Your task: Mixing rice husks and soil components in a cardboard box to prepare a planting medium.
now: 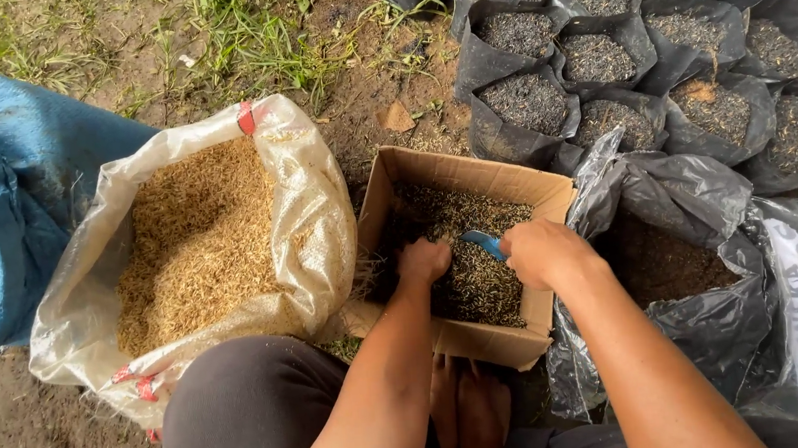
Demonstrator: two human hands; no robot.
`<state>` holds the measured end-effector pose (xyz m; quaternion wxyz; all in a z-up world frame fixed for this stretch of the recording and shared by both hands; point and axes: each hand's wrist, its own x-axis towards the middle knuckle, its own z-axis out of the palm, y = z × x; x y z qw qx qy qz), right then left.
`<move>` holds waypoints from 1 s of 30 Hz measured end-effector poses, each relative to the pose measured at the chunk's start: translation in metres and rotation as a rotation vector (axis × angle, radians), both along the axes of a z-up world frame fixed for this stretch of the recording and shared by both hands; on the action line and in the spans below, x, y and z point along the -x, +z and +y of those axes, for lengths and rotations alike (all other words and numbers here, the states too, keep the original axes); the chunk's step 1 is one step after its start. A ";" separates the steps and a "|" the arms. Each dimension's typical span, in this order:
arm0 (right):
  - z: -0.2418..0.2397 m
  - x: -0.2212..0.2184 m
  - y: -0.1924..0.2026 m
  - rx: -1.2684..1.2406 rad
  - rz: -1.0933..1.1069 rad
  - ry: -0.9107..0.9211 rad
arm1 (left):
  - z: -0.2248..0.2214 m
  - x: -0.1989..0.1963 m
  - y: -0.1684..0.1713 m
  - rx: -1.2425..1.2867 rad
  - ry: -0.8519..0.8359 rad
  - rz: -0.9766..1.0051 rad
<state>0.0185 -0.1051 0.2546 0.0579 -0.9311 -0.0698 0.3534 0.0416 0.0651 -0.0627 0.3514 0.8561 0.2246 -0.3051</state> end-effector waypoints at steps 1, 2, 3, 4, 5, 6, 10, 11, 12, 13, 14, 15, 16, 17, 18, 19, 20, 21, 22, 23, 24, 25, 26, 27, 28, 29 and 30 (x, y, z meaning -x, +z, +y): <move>0.000 0.001 0.012 0.001 0.004 0.002 | -0.003 0.003 0.014 0.001 0.002 0.004; 0.001 0.001 0.024 -0.002 0.049 0.013 | -0.005 0.007 0.029 0.079 0.069 0.013; 0.002 -0.001 0.037 -0.006 0.088 0.023 | -0.007 0.005 0.045 0.157 0.134 0.015; 0.003 0.001 0.053 -0.006 0.086 0.023 | -0.007 -0.002 0.029 0.157 0.133 0.012; 0.005 0.004 0.068 0.010 0.095 -0.002 | -0.005 -0.006 0.013 0.257 0.190 0.028; 0.007 0.007 0.084 0.026 0.105 -0.028 | -0.003 -0.009 -0.003 0.356 0.247 0.043; -0.009 -0.003 0.061 0.102 0.041 -0.034 | -0.022 0.023 0.179 0.195 -0.062 0.099; -0.010 -0.002 0.052 0.159 0.011 -0.030 | -0.024 0.036 0.230 0.155 -0.057 0.162; -0.012 -0.001 0.043 0.216 -0.020 -0.025 | -0.024 0.056 0.280 0.115 -0.053 0.224; -0.017 -0.004 0.022 0.215 -0.026 -0.027 | -0.026 0.059 0.272 0.114 -0.054 0.219; -0.022 -0.008 0.000 0.218 -0.062 -0.041 | -0.027 0.062 0.264 0.103 -0.086 0.261; -0.027 -0.011 -0.021 0.222 -0.096 -0.054 | -0.030 0.066 0.256 0.093 -0.117 0.305; -0.030 -0.007 -0.037 0.223 -0.100 -0.054 | -0.030 0.069 0.265 0.094 -0.116 0.302; -0.032 -0.005 -0.054 0.221 -0.088 -0.068 | -0.030 0.071 0.274 0.069 -0.192 0.322; -0.034 -0.004 -0.071 0.219 -0.075 -0.083 | -0.030 0.073 0.282 0.044 -0.267 0.342; -0.029 -0.001 -0.072 0.220 -0.070 -0.078 | -0.030 0.070 0.258 0.047 -0.263 0.347; -0.023 0.002 -0.072 0.263 0.002 -0.050 | -0.031 0.068 0.233 0.015 -0.268 0.302; -0.020 0.002 -0.072 0.306 0.071 -0.029 | -0.034 0.062 0.210 -0.016 -0.280 0.253; -0.021 0.007 -0.073 0.308 0.072 -0.031 | -0.034 0.060 0.180 -0.014 -0.283 0.254; -0.022 0.009 -0.073 0.231 0.070 -0.038 | -0.034 0.056 0.151 0.056 -0.170 0.198; -0.022 0.012 -0.073 0.155 0.068 -0.044 | -0.034 0.051 0.122 0.126 -0.058 0.143; -0.020 0.013 -0.058 0.155 0.069 -0.043 | -0.037 0.036 0.060 0.127 -0.057 0.144; -0.017 0.014 -0.044 0.133 0.088 -0.006 | -0.034 0.029 0.002 0.097 -0.101 0.068; -0.014 0.013 -0.030 0.108 0.104 0.028 | -0.028 0.022 -0.051 0.066 -0.147 -0.011; -0.014 0.013 -0.024 0.107 0.103 0.026 | -0.027 0.021 -0.041 0.065 -0.149 -0.012; -0.014 0.010 -0.019 0.068 0.099 0.017 | -0.025 0.019 -0.032 0.237 0.107 0.029; -0.014 0.008 -0.013 0.029 0.096 0.007 | -0.023 0.016 -0.022 0.409 0.363 0.070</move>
